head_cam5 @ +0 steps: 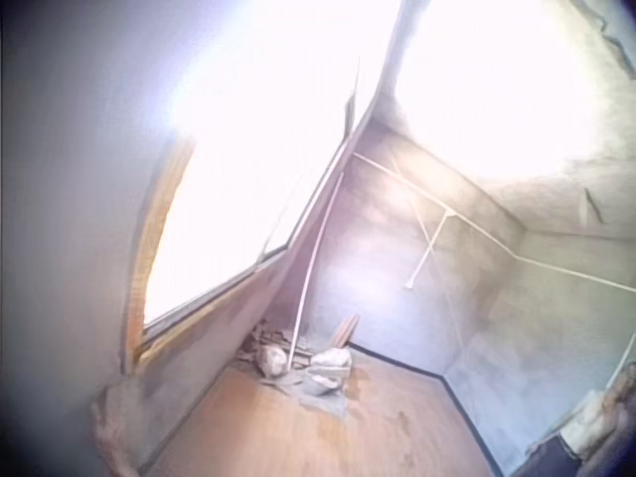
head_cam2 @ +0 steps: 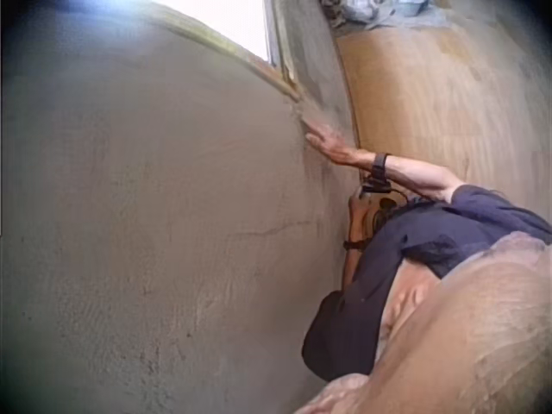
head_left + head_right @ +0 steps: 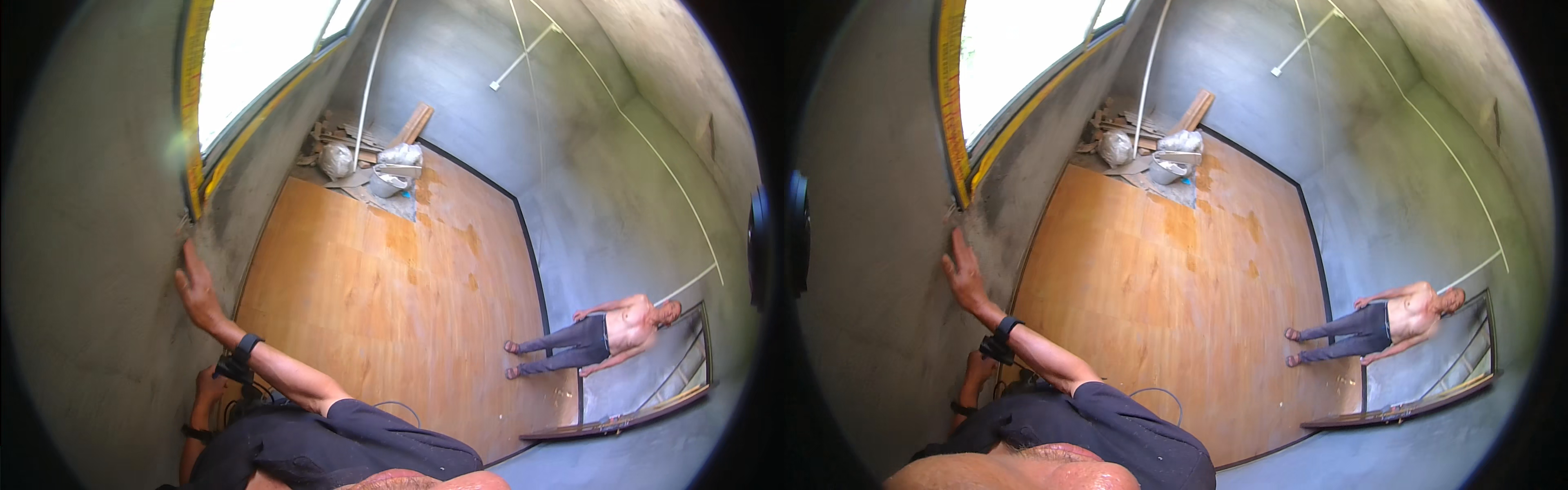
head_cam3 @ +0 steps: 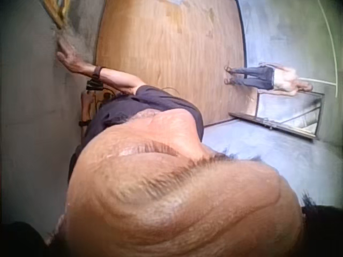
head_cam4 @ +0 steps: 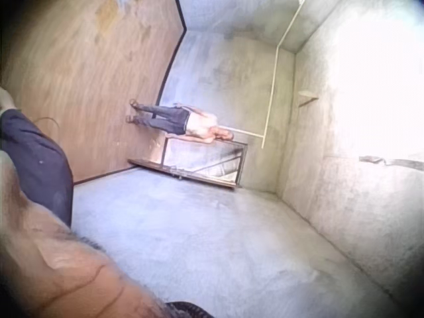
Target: Repairing a door frame by scraping off excess sealant or foam and inspecting the frame installation.
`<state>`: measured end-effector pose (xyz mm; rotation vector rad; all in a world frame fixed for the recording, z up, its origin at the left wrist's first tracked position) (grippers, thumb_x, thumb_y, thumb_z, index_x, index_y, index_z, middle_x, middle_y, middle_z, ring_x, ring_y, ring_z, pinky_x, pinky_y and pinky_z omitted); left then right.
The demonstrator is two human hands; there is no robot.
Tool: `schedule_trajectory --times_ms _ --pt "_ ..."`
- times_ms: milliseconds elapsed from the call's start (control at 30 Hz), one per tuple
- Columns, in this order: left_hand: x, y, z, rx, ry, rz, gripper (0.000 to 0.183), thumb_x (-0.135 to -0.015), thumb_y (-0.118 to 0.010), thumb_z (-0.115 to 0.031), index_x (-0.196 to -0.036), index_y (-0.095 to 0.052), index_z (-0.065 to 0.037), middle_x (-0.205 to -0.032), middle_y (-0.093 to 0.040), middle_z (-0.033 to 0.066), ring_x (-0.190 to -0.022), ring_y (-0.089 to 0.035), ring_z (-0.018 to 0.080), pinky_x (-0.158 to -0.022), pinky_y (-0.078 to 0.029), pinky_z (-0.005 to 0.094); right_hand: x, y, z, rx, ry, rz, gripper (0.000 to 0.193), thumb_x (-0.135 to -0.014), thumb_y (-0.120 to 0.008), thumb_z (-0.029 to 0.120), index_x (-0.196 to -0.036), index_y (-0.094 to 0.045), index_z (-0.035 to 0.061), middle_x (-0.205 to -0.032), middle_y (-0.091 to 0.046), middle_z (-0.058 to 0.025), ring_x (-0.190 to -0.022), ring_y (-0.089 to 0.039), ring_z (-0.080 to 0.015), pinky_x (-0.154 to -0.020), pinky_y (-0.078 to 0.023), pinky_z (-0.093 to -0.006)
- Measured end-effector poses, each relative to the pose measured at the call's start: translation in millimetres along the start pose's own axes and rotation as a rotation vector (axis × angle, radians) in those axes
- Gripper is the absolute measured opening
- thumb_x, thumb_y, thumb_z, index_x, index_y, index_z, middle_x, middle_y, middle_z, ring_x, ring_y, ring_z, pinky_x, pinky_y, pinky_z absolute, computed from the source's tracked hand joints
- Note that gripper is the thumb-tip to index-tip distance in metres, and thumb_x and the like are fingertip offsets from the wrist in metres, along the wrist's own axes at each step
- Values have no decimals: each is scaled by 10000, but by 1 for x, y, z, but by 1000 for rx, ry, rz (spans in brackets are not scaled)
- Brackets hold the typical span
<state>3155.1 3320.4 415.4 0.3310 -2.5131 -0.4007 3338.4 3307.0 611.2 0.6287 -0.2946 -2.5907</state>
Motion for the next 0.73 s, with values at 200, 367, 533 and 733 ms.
schedule_trajectory --times_ms 200,367,533,733 --pt "9 -14 -36 161 -46 7 91 -790 -585 -105 -821 -633 -35 -587 -545 17 -465 -494 98 -429 -369 265 50 22 8 2 2 119 751 -963 -318 557 -1470 -185 20 -1523 -200 -194 -1413 -200 -311 -1146 -152 -450" --pt "5 -23 -28 68 98 30 114 -799 -593 -133 -737 -599 -37 -546 -507 3 -423 -452 89 -394 -323 263 78 42 3 -7 -40 181 758 -953 -331 569 -1460 -216 18 -1519 -210 -195 -1409 -210 -312 -1147 -157 -455" --pt "1 -40 -34 32 104 67 171 -800 -611 -169 -699 -578 -34 -526 -495 3 -414 -447 90 -390 -318 256 100 63 -13 47 -96 175 753 -957 -326 564 -1433 -261 -17 -1471 -307 -214 -1376 -280 -329 -1137 -207 -452" --pt "-22 -32 -38 76 95 38 191 -825 -643 -285 -793 -606 -101 -552 -527 1 -436 -479 116 -394 -335 282 98 70 -5 30 -160 199 757 -955 -317 574 -1426 -275 -17 -1449 -341 -221 -1346 -327 -342 -1130 -231 -447"
Point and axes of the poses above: each hand's wrist, its own x-axis away from the middle knuckle, its own y-axis out of the back of the hand, z = x × y, the point moved 5 cm from there along -x, towards the middle knuckle
